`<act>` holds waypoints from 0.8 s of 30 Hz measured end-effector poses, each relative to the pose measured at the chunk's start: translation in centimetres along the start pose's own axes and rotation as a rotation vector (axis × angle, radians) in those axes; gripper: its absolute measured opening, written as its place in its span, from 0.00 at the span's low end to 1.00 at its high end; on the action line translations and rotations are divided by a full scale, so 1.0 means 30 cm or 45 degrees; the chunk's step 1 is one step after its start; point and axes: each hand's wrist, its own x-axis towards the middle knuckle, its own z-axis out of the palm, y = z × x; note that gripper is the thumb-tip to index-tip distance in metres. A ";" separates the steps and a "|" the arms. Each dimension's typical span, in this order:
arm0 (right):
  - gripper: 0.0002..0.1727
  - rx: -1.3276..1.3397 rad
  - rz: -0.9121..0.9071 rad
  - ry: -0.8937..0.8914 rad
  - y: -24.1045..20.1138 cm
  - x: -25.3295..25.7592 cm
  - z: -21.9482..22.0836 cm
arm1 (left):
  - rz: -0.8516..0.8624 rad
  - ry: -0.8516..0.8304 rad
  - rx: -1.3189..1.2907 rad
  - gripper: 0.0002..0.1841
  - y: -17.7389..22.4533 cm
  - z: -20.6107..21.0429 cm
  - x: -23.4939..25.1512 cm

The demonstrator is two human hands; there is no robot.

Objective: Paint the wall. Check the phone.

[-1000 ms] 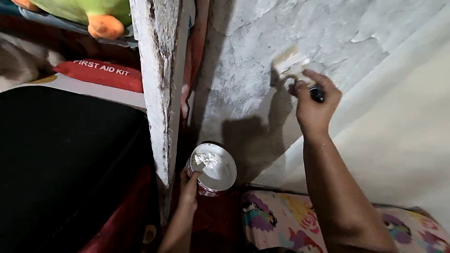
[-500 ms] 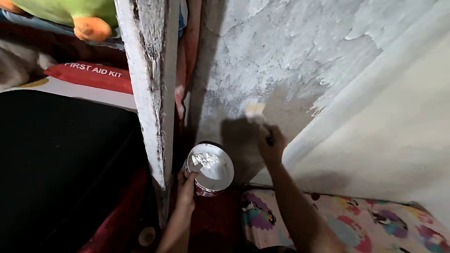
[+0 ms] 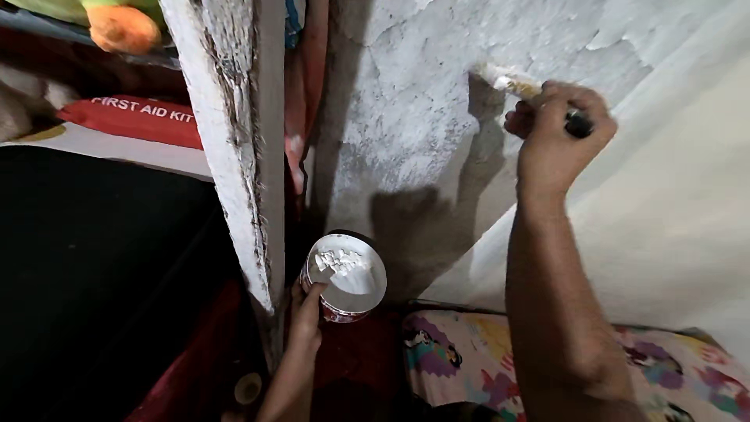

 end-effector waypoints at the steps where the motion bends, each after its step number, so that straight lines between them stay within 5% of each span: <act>1: 0.19 -0.090 0.004 -0.043 0.025 -0.080 -0.005 | 0.001 0.001 -0.009 0.37 0.000 0.000 0.000; 7: 0.20 -0.480 0.321 -0.454 0.283 -0.715 0.017 | 0.053 -0.026 0.007 0.36 -0.016 0.006 -0.001; 10: 0.21 -0.514 0.720 -0.700 0.256 -0.784 -0.007 | 0.041 -0.039 0.035 0.36 -0.020 0.013 -0.004; 12: 0.19 -0.512 0.827 -0.730 0.186 -0.678 0.000 | 0.046 -0.031 0.048 0.35 -0.015 0.017 -0.006; 14: 0.16 -0.490 0.750 -0.656 0.104 -0.506 0.003 | 0.050 -0.025 0.061 0.36 -0.020 0.014 0.001; 20: 0.17 -0.140 -0.146 -0.027 0.046 -0.075 0.003 | 0.085 -0.006 0.042 0.35 -0.036 0.015 0.020; 24: 0.21 -0.223 -0.183 -0.045 0.087 -0.196 0.019 | 0.057 0.010 0.070 0.35 -0.028 0.030 0.002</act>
